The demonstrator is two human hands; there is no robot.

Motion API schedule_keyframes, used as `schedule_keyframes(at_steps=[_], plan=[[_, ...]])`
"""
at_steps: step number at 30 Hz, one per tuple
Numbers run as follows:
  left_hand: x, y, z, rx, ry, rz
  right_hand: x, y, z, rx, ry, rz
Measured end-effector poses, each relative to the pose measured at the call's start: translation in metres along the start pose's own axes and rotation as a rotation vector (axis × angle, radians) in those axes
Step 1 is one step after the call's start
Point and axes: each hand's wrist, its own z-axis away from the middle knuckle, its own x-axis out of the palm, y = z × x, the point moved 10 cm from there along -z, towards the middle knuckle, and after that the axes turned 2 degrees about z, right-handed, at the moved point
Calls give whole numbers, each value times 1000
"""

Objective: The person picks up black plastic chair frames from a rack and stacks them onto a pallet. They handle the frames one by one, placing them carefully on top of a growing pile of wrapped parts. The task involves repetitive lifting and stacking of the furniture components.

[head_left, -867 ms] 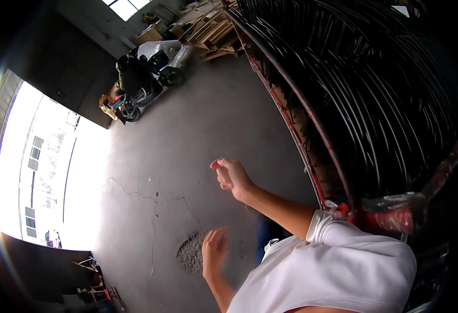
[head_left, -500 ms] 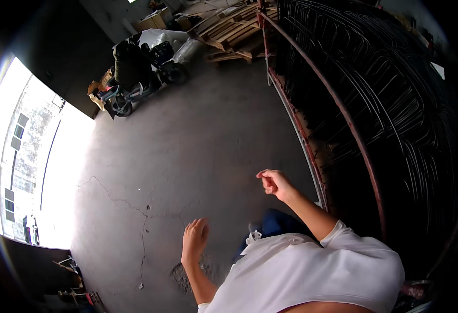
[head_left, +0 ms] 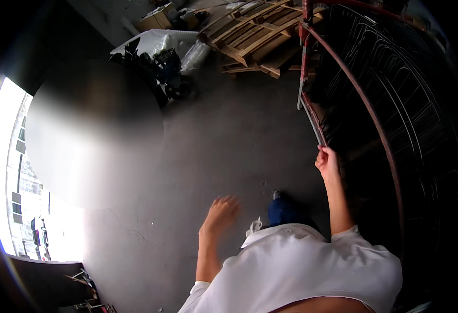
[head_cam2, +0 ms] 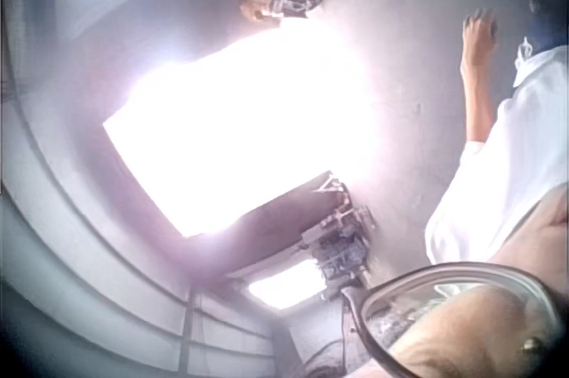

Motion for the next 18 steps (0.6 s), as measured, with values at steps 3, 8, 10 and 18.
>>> schedule_keyframes(at_steps=[3, 8, 10, 18], plan=[[-51, -50, -53, -121, 26, 157, 159, -18, -52, -27, -219, 194], [-78, -179, -120, -381, 140, 304, 338, 27, -131, 128, -598, 457], [-76, -233, -140, -482, 179, 309, 368, 41, -170, 178, -623, 529], [-204, -449, -335, -592, 225, 110, 405, -16, -392, 72, -217, 428]])
